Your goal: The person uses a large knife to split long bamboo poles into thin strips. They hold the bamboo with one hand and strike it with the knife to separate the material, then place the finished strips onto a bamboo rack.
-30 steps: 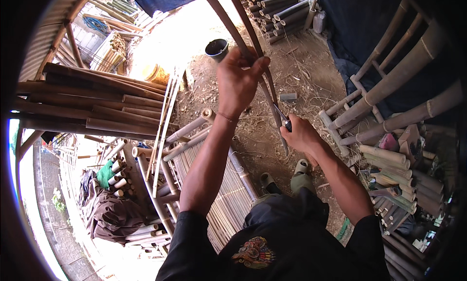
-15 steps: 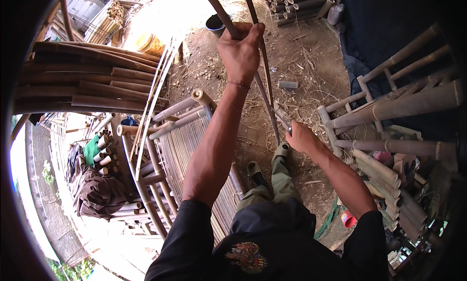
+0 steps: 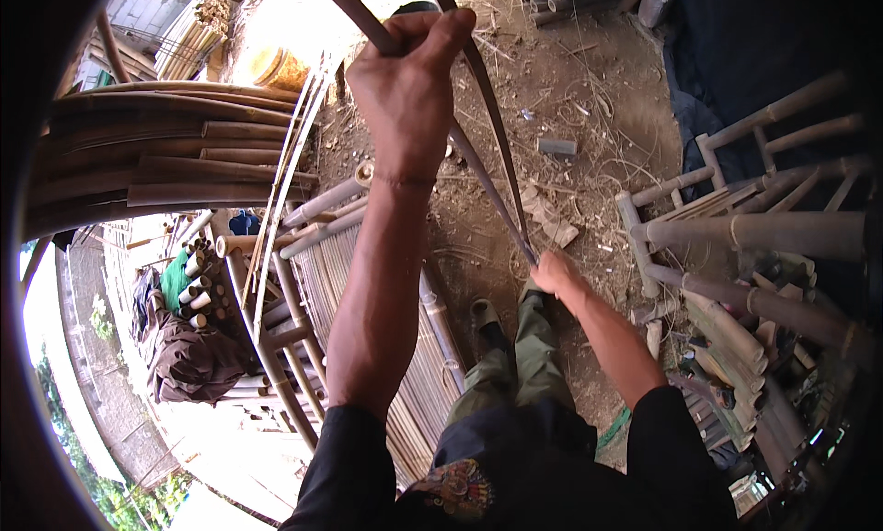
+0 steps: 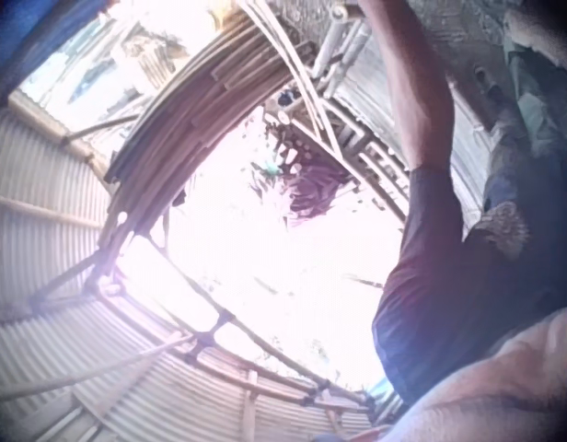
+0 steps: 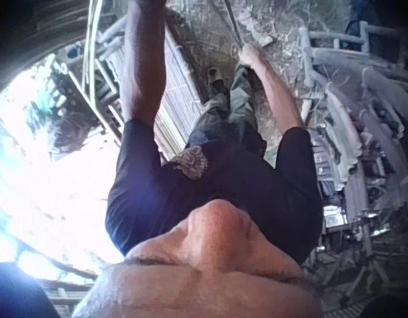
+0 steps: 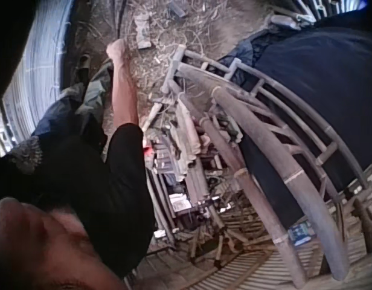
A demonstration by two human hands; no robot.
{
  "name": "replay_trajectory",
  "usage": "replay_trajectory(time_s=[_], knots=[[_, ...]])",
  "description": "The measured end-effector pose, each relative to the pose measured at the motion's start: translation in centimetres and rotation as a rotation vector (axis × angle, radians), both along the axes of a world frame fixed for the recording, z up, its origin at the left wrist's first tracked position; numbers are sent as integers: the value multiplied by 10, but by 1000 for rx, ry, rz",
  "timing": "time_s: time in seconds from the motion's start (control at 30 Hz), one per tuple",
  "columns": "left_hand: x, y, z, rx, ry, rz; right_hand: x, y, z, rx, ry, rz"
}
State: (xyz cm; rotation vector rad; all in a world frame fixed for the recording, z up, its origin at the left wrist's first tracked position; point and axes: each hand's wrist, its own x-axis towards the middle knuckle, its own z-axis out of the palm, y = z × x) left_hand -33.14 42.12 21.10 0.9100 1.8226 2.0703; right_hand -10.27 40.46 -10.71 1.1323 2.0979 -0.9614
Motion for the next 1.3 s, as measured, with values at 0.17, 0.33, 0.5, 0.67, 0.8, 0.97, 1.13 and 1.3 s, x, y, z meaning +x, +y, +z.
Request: replay_trajectory(time_s=[0.17,0.33,0.5,0.67,0.8,0.97,1.13,1.3], knots=[[1,-33,-67,-207,63,-205,11,-13,-37,-1,124,-260],[23,-60,-216,-372,-380,-272,-12,-13,-30,-4,202,-282],[20,-58,-252,-230,-138,-155,-18,-16,-62,-270,309,-332],[28,-57,-252,-127,-359,-30,3,-55,-103,157,386,-310],[25,-58,-251,-164,-378,10,21,-53,-139,-35,228,-262],[25,-59,-255,-137,-375,89,12,-56,-134,154,522,-238],[25,-66,-257,-81,-301,112,10,-59,-238,348,938,-166],[14,-70,-262,-43,-307,64,38,-48,-309,50,106,-188]])
